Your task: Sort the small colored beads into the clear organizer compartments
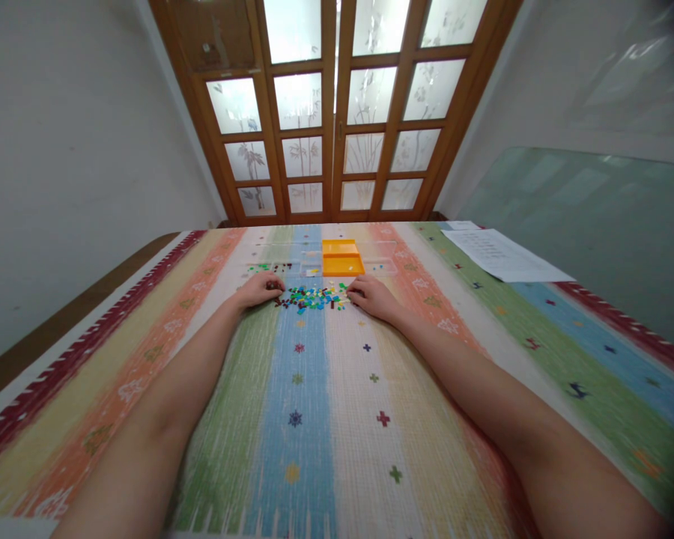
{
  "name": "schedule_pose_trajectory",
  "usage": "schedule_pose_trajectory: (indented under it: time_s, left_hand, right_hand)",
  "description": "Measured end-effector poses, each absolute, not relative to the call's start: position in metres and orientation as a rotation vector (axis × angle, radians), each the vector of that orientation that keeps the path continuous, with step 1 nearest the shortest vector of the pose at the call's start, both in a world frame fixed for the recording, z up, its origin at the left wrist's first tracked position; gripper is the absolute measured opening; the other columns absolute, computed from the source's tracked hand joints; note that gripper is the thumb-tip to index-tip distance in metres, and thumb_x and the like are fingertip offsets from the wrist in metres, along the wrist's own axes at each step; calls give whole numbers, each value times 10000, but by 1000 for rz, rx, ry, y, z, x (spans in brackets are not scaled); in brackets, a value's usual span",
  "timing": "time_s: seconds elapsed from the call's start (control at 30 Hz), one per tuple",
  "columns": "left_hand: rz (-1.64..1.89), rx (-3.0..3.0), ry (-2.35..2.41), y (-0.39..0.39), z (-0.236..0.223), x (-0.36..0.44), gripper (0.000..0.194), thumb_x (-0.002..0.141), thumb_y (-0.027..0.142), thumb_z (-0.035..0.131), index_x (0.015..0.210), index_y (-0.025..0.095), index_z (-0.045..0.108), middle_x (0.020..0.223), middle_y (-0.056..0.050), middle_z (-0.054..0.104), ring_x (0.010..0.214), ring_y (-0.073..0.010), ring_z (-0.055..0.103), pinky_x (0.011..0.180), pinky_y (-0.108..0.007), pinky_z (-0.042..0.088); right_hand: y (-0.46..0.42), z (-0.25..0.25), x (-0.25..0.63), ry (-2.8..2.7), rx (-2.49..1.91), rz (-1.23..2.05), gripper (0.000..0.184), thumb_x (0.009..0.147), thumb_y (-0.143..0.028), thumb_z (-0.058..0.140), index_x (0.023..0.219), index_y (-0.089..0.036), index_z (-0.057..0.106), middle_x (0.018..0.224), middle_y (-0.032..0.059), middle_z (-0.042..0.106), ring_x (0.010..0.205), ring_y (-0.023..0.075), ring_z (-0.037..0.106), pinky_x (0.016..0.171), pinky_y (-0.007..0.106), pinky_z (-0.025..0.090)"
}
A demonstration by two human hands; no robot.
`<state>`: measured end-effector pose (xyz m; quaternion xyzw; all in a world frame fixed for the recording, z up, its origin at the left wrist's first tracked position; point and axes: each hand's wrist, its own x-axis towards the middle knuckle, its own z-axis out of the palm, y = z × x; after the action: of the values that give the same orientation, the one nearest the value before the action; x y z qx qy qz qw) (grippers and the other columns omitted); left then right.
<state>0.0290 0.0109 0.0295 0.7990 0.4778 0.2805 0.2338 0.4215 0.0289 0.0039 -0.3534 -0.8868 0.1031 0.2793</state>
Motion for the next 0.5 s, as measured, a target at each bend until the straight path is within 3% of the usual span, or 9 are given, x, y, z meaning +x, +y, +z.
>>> schedule_pose_trajectory:
  time_s: [0.23,0.5]
  left_hand:
    - [979,1998,1374,17,14,38,221,791,374,717,912,192,749,846,-33,728,717,-174,604,709,-299,474]
    - [1191,1954,1458,26,8,52,111,790,267,625,882,205,616,753,20,588,676,-148,522,644,-263,404]
  right_hand:
    - [27,5,421,-2372,-940,282,183,997,-275,600,970,-215,770,973,90,710,946,236,636,859,363,480]
    - [29,3,421,-2365,-931,279,176,996,-252,595,945,-204,756,957,82,702,940,229,629,854,348,468]
